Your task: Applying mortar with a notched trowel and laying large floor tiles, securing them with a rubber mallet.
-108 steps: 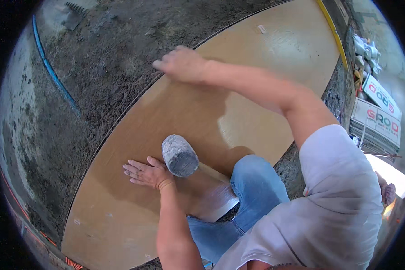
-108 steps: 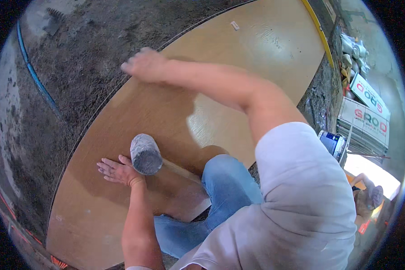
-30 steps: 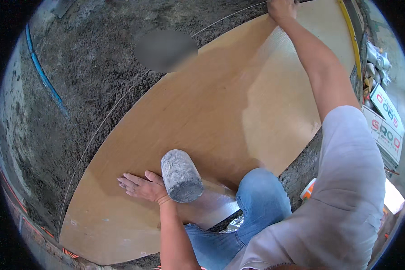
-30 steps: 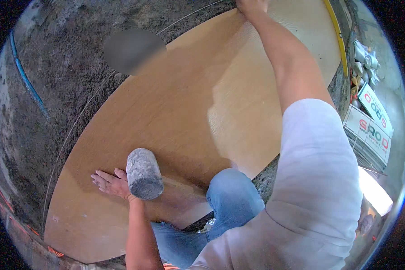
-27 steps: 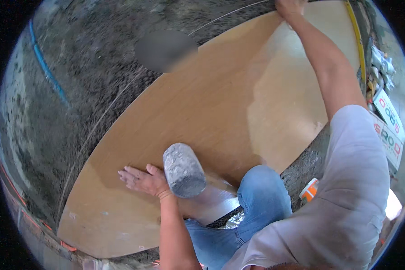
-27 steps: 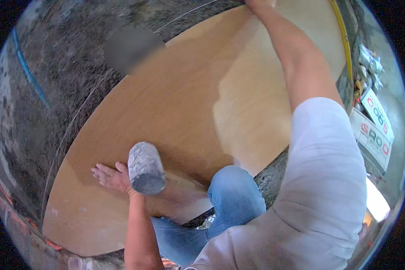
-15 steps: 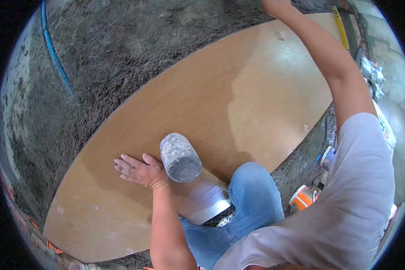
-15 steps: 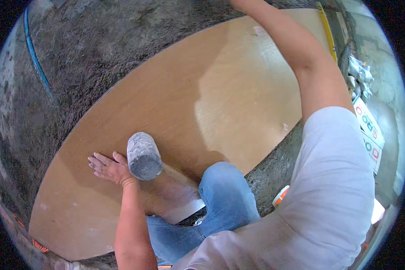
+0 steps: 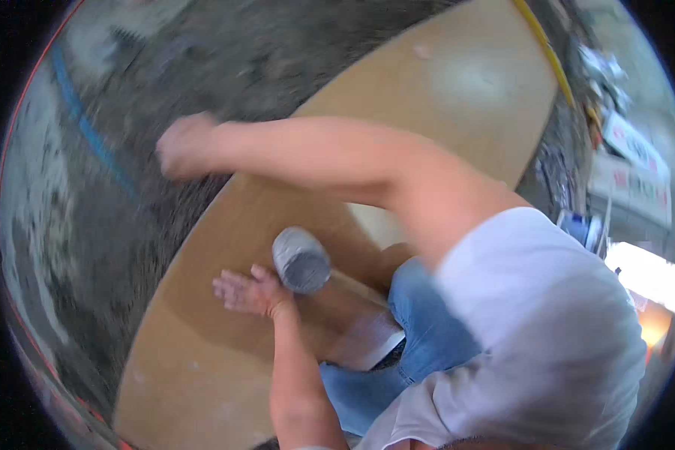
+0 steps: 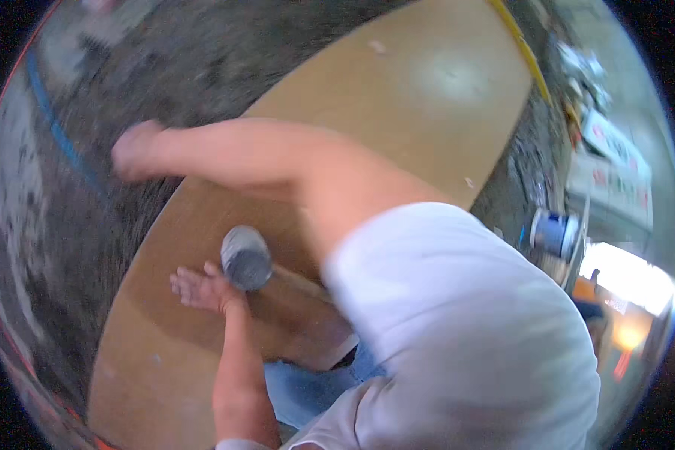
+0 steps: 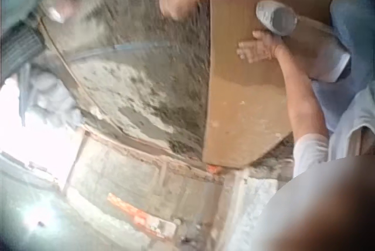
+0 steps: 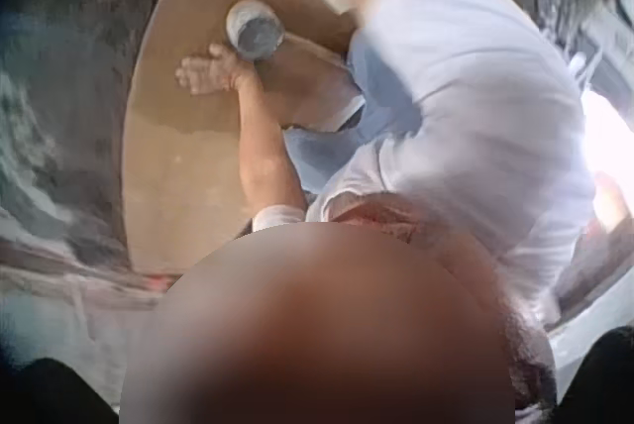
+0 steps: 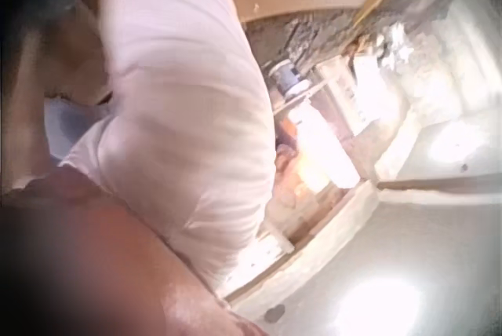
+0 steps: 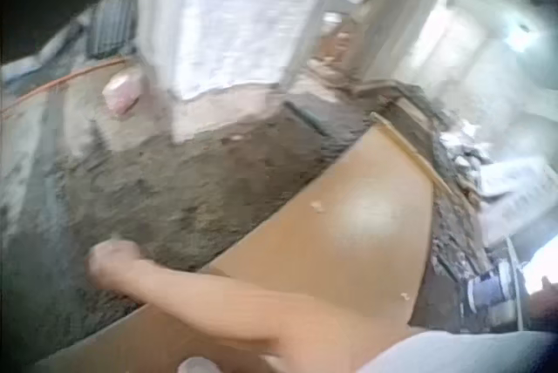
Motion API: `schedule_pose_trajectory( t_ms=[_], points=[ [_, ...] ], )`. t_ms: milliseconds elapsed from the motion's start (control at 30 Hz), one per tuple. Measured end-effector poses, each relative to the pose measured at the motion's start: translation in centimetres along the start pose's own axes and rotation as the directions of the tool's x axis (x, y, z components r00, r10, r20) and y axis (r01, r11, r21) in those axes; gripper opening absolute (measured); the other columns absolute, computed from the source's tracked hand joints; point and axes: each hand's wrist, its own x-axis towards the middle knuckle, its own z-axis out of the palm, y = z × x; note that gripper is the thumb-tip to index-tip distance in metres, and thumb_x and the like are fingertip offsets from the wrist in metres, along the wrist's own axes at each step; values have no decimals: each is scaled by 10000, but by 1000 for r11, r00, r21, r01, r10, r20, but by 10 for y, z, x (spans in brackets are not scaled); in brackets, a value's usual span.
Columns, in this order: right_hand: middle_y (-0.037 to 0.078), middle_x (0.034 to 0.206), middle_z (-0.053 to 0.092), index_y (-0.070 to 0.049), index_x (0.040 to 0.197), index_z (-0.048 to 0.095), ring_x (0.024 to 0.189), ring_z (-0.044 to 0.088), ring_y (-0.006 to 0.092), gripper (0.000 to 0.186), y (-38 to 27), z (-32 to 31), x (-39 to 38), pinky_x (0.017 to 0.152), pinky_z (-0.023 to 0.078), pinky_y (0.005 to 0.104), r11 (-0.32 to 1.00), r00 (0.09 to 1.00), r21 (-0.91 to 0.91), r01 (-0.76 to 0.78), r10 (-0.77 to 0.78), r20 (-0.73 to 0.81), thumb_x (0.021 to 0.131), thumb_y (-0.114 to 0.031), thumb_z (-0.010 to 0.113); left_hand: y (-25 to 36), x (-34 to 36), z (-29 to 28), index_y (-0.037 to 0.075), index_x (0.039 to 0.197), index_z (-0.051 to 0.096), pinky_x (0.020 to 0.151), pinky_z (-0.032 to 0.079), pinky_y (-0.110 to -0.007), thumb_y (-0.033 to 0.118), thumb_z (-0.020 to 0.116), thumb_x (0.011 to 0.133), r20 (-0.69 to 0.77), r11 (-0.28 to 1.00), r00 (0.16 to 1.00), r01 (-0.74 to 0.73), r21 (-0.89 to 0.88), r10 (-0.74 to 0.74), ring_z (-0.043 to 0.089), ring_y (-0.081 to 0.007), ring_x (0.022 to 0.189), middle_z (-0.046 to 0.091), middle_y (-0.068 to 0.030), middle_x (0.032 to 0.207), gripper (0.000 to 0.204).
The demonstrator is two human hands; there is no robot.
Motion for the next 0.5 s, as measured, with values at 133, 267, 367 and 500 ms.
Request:
schedule_pose_trajectory(
  t_ms=[133,267,367,500],
  points=[
    [136,818,635,-79,777,650,820,610,317,232,61,2,-41,707,496,455,985,990,-122,-123,113,-85,758,-268,518,38,21,-62,11,1090,506,964,263,-474,311,586,653,359,930,930,61,-362,78,367,-379,1187,510,-176,1174,536],
    [211,901,638,-28,958,646,865,609,367,316,49,-7,-40,789,483,430,999,993,18,-30,32,-113,787,-278,557,16,2,-3,-15,1372,312,1092,61,-549,394,521,796,-31,975,999,-26,-221,19,158,-391,1364,181,-233,1473,736],
    [200,849,644,-28,819,671,841,613,360,272,64,11,-31,767,486,432,999,771,20,-28,34,-636,786,-276,564,14,3,-10,-18,1374,300,1093,75,-544,387,512,803,7,969,1000,-9,-246,11,148,-392,1368,178,-229,1476,732],
    [178,886,647,-28,1001,626,797,634,331,291,110,14,-23,708,494,432,927,918,-315,-204,70,-390,829,-254,560,16,-4,-8,-20,1375,294,1091,83,-546,391,506,803,-54,969,999,-11,-248,-3,158,-397,1362,188,-233,1470,735]
  ],
)
